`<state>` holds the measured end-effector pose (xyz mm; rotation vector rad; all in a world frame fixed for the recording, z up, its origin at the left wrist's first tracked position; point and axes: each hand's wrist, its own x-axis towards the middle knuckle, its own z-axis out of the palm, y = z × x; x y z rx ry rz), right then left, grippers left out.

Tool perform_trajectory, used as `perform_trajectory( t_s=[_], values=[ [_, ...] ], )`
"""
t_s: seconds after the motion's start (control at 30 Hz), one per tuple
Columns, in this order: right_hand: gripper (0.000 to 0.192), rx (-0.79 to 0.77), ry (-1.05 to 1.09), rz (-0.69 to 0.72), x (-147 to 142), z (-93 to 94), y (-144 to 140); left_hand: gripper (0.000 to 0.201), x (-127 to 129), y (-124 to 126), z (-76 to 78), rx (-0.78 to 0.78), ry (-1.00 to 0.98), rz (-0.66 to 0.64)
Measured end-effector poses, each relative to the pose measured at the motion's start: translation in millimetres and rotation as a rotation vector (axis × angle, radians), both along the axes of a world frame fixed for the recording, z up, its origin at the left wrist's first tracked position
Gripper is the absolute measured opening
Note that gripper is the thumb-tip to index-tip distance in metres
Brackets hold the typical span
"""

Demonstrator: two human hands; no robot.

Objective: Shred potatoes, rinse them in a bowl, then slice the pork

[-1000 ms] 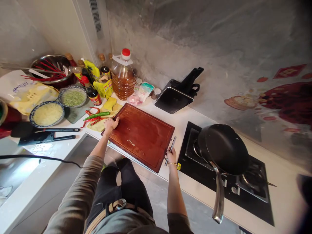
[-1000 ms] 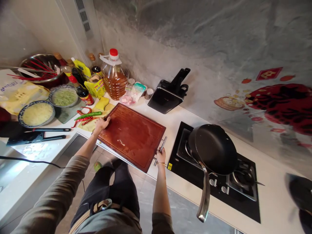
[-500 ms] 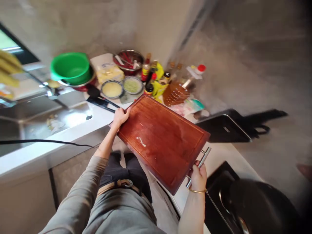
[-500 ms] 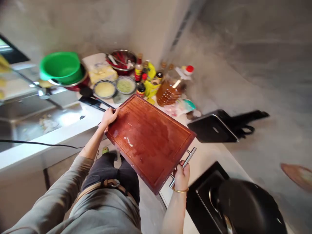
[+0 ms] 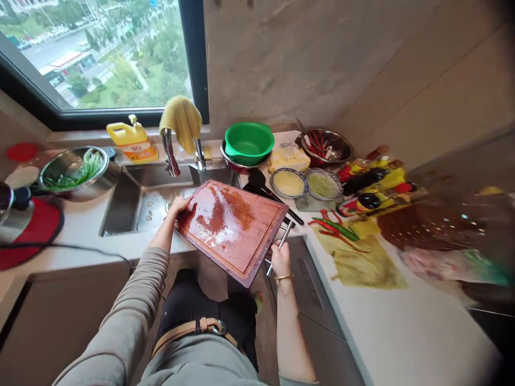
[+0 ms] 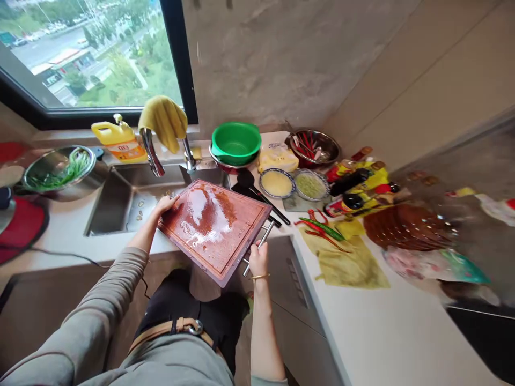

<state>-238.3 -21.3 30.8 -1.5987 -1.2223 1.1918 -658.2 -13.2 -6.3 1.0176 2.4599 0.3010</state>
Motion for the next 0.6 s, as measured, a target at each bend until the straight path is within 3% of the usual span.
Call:
perform_trajectory(
  t_s=[0.1,0.17,0.3,0.37,0.47,0.5,0.53,0.6],
  values=[
    [0.021,-0.051,-0.014,-0.109,-84,-28.0,-11,0.049,-74,20,-30.9,-0.042,-0.042,-0.089],
    [0.021,-0.091,-0.028,-0.209,-127,-44.3,-22,0.046,-109,33,-50.2,-0.066,-0.084,-0.165],
    [0.021,-0.153,-0.026,-0.357,-179,-66.5,-47,0.039,-141,51,-78.9,-0.079,-0.200,-0.339],
    [0.021,-0.168,-0.029,-0.413,-193,-70.3,-57,0.038,-133,56,-84.7,-0.049,-0.235,-0.404],
    [0.020,-0.182,-0.078,-0.465,-209,-67.8,-66,0.046,-92,70,-79.3,0.065,-0.263,-0.488],
    [0.019,-0.187,-0.110,-0.465,-214,-66.0,-67,0.052,-73,78,-74.3,0.147,-0.284,-0.530],
    [0.018,-0.191,-0.149,-0.453,-220,-64.4,-69,0.059,-55,88,-68.2,0.336,-0.330,-0.568],
    [0.016,-0.181,-0.251,-0.393,-231,-62.4,-72,0.063,-24,114,-54.5,0.630,-0.387,-0.476]
  ],
)
